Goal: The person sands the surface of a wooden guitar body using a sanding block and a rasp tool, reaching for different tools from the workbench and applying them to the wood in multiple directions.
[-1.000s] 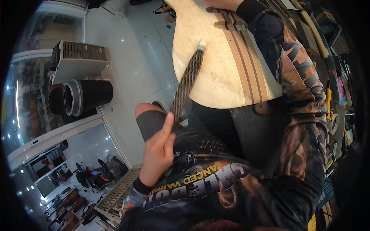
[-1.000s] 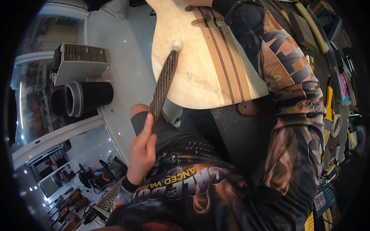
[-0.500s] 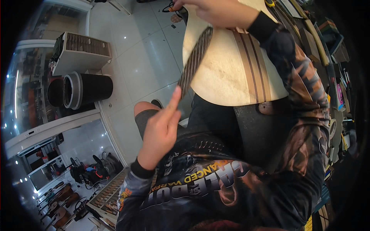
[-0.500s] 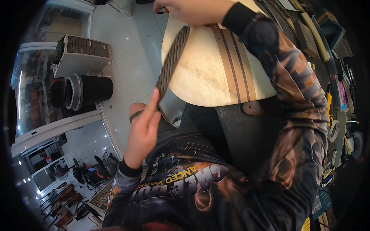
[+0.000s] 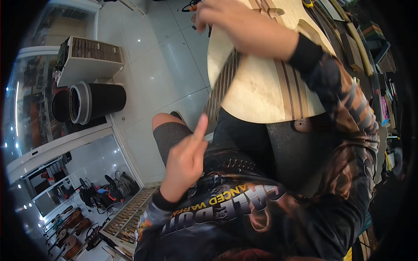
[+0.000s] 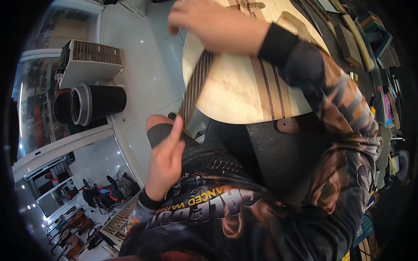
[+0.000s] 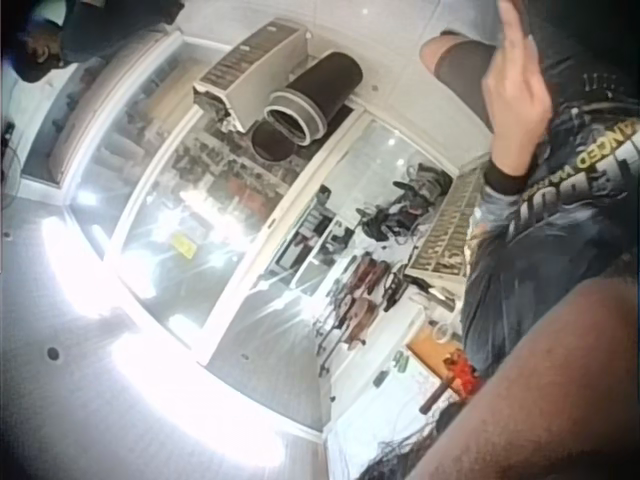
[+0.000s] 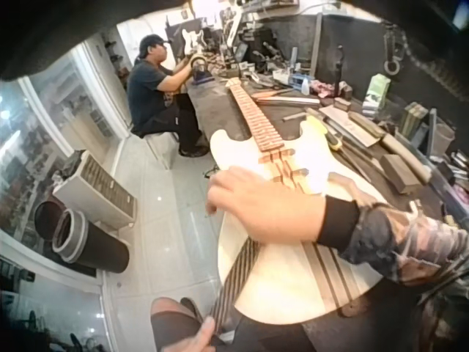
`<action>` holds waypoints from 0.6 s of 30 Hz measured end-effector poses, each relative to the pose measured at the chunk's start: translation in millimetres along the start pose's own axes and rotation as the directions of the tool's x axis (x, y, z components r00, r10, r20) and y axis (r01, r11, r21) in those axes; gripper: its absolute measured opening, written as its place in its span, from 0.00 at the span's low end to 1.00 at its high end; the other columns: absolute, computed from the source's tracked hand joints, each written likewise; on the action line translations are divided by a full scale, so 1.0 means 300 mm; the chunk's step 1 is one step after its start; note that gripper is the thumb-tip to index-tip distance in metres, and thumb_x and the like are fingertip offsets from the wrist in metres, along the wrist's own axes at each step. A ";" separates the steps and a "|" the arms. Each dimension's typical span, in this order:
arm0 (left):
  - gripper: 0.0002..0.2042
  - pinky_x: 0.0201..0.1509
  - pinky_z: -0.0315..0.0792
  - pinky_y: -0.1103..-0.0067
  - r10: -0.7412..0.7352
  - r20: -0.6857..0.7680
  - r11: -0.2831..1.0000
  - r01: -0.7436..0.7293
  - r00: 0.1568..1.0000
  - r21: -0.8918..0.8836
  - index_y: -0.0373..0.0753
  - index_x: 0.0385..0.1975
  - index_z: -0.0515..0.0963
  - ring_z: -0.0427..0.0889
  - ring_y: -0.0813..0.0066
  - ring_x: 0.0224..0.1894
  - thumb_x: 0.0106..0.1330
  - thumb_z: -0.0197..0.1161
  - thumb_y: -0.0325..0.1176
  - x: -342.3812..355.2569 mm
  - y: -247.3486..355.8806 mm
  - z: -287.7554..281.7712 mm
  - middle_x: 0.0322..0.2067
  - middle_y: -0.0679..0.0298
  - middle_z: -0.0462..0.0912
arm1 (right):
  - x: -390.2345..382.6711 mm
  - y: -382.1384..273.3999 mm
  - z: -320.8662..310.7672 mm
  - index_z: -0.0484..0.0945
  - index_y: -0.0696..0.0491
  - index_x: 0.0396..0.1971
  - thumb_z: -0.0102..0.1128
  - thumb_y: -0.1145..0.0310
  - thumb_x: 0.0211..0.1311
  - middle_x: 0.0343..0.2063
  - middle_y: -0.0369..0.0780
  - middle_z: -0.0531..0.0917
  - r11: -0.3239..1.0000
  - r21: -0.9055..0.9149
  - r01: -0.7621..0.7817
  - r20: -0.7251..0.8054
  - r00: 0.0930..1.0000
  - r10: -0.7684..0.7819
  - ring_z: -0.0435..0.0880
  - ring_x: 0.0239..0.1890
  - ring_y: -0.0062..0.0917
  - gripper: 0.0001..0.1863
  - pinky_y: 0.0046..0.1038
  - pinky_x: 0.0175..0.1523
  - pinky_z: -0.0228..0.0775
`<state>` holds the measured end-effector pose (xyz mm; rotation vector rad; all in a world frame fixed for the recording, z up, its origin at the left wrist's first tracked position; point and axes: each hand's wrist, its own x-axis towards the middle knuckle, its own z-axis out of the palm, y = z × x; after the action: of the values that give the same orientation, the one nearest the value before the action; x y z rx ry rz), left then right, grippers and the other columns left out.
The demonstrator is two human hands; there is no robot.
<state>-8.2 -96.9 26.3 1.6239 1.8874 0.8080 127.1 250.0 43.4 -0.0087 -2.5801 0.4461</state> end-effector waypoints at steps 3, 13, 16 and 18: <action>0.35 0.45 0.82 0.63 -0.015 -0.011 1.000 0.015 1.000 -0.002 0.43 0.83 0.72 0.86 0.48 0.32 0.74 0.66 0.19 -0.038 0.001 -0.013 0.31 0.44 0.84 | 0.039 -0.016 -0.027 0.79 0.57 0.49 0.57 0.86 0.59 0.53 0.49 0.80 1.000 -0.007 0.013 0.062 0.998 -0.013 0.76 0.63 0.49 0.18 0.45 0.70 0.69; 0.37 0.42 0.81 0.62 0.003 0.004 1.000 -0.003 1.000 0.025 0.46 0.83 0.72 0.85 0.50 0.29 0.73 0.67 0.19 -0.033 -0.014 -0.003 0.29 0.46 0.83 | -0.004 -0.028 -0.017 0.76 0.57 0.46 0.57 0.86 0.58 0.47 0.47 0.78 0.999 -0.010 -0.049 0.062 0.997 0.049 0.77 0.59 0.47 0.17 0.42 0.66 0.70; 0.36 0.42 0.81 0.62 0.037 -0.037 0.999 -0.037 0.999 0.006 0.45 0.83 0.72 0.84 0.51 0.29 0.74 0.67 0.19 -0.014 -0.011 -0.007 0.28 0.47 0.81 | 0.016 0.002 -0.025 0.75 0.56 0.46 0.57 0.86 0.58 0.46 0.47 0.78 0.996 -0.085 0.001 0.055 0.998 0.004 0.77 0.58 0.46 0.16 0.42 0.65 0.70; 0.36 0.42 0.81 0.64 -0.059 0.018 0.998 0.059 0.998 0.001 0.47 0.84 0.71 0.84 0.51 0.29 0.74 0.65 0.19 0.113 0.026 -0.058 0.29 0.47 0.82 | 0.053 0.065 -0.066 0.76 0.56 0.46 0.57 0.86 0.59 0.47 0.48 0.78 0.983 -0.150 -0.104 -0.001 0.994 0.105 0.77 0.58 0.47 0.16 0.42 0.64 0.70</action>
<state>-20.3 -64.2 43.8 1.5634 1.9138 0.7662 121.5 276.0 61.2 -0.1964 -2.6223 0.2888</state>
